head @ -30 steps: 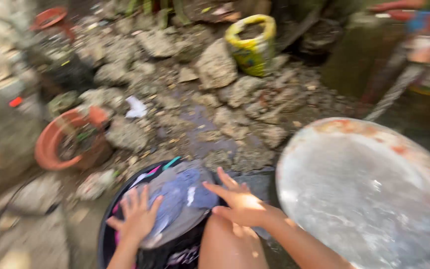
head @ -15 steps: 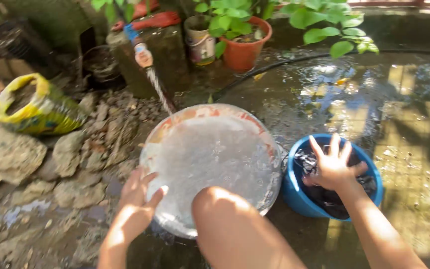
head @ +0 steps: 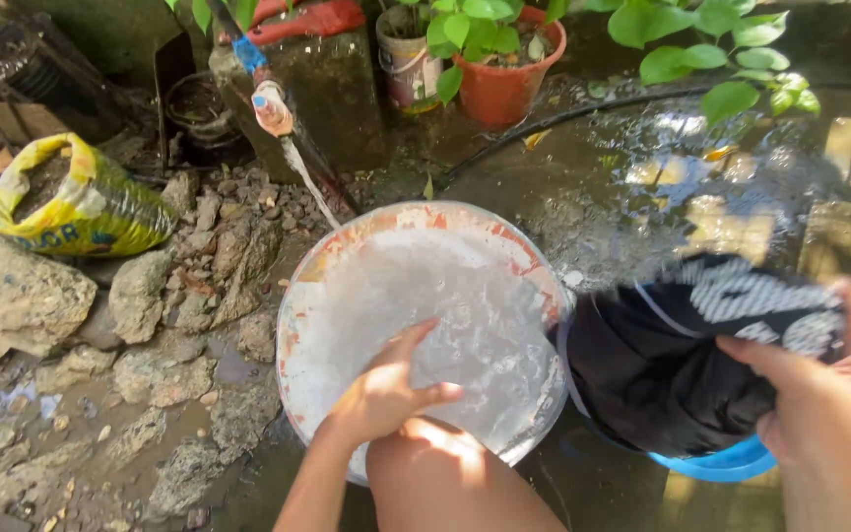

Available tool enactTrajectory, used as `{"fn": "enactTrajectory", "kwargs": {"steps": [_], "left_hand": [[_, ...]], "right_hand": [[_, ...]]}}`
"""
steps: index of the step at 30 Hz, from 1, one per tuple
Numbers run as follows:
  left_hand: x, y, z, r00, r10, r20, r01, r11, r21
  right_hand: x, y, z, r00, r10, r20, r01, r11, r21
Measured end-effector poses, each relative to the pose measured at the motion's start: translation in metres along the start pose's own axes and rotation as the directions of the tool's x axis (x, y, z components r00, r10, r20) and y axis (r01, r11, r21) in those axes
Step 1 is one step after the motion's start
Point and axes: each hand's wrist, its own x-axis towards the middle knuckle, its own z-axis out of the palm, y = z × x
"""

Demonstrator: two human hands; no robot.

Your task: The person washes clothes by hand, rinsing garments in a basin under running water, wringing them out, and placing them into a bucket. The person then turns off the faucet and empties the basin.

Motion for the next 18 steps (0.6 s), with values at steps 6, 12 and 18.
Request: {"fn": "enactTrajectory", "kwargs": {"steps": [6,12,18], "left_hand": [[0.047,0.018,0.020,0.927,0.332,-0.176,-0.365,0.684,-0.632],[0.072,-0.106,0.015,0.962,-0.024,-0.274,-0.088,0.917,-0.388],[0.045,-0.112,0.053,0.850,-0.524,-0.052,0.511,0.797,0.321]], "right_hand": [[0.000,-0.056,0.130,0.985,0.025,0.168,-0.107,0.859,0.501],[0.021,0.125,0.162,0.940,0.174,0.294,-0.211,0.972,0.099],[-0.024,0.227,0.187,0.607,0.677,0.417,0.249,0.336,-0.908]]}}
